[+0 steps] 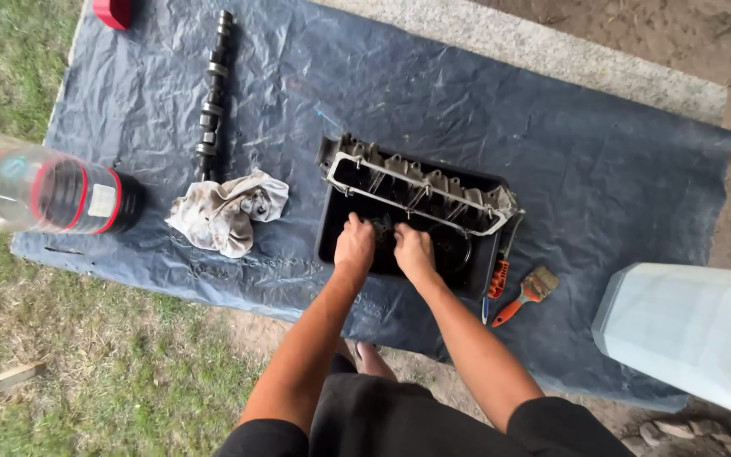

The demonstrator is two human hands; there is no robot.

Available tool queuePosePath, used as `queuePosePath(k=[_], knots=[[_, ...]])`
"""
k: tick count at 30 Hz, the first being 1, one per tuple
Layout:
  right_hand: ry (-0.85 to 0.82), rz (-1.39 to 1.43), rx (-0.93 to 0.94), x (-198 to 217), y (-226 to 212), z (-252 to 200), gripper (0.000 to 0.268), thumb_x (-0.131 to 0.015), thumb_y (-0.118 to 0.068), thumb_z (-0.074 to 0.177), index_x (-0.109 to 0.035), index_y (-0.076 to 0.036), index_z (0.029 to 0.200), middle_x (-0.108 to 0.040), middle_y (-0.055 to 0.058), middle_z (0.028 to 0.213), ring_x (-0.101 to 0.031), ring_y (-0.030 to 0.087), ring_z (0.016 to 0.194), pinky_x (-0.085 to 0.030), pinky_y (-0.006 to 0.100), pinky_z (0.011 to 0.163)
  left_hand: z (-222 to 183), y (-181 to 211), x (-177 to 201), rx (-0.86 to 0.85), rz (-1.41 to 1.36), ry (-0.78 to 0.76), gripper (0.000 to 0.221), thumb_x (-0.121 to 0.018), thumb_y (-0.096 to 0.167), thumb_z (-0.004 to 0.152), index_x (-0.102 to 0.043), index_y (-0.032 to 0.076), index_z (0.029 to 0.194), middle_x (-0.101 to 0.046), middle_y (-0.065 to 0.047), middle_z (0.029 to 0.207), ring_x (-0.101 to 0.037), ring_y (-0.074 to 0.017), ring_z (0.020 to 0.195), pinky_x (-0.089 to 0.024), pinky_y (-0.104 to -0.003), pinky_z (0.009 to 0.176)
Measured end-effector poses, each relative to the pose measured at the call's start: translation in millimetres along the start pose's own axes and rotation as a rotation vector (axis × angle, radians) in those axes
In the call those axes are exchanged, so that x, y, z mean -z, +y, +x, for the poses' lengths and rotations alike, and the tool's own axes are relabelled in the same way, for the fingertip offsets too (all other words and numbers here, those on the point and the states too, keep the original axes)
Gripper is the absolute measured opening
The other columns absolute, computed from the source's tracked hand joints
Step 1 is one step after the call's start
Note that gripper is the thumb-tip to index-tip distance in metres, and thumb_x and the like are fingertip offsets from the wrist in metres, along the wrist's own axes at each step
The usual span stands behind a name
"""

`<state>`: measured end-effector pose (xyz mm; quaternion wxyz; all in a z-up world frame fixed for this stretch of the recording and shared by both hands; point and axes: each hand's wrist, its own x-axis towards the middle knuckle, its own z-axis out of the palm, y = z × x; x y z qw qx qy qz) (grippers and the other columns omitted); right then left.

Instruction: Cleaning and inspecting small engine components in a tray of solvent

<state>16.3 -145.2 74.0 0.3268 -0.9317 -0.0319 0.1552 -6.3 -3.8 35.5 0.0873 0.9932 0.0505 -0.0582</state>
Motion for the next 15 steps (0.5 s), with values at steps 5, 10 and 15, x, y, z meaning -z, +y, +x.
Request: queuePosePath(k=[5,10,15], knots=[[-0.032,-0.038,0.083,0.4,21.5,-1.6,0.025,-0.061,-0.016,0.100,-0.076,-0.008,0.118,-0.078,0.021,0.102,-0.073,0.038,0.102,-0.062,0.049,0.085,-1.5,2.5,10.5,-0.001,-0.073,-0.034,0.011,-0.067,-0.002,0.088,-0.067,-0.001,0.098,-0.058,-0.015,0.104,-0.070,-0.0239,0.087,-0.065,-0.029,0.072],[-0.043,-0.013,0.129,5.0,11.5,7.6,0.026,-0.058,-0.017,0.102,-0.075,-0.006,0.118,-0.078,0.022,0.102,-0.074,0.041,0.100,-0.061,0.050,0.083,-2.2,-1.2,11.2,-0.018,-0.140,-0.061,0.013,-0.065,-0.007,0.087,-0.066,-0.004,0.099,-0.056,-0.018,0.107,-0.068,-0.0289,0.091,-0.065,-0.034,0.077],[-0.098,-0.056,0.137,31.5,13.1,-9.6,0.025,-0.061,-0.015,0.099,-0.077,-0.004,0.115,-0.077,0.024,0.100,-0.073,0.042,0.100,-0.061,0.053,0.082,-1.6,-0.2,6.0,-0.118,-0.045,0.016,0.028,-0.064,-0.006,0.088,-0.065,-0.005,0.116,-0.058,-0.012,0.103,-0.067,-0.0242,0.096,-0.063,-0.027,0.079]])
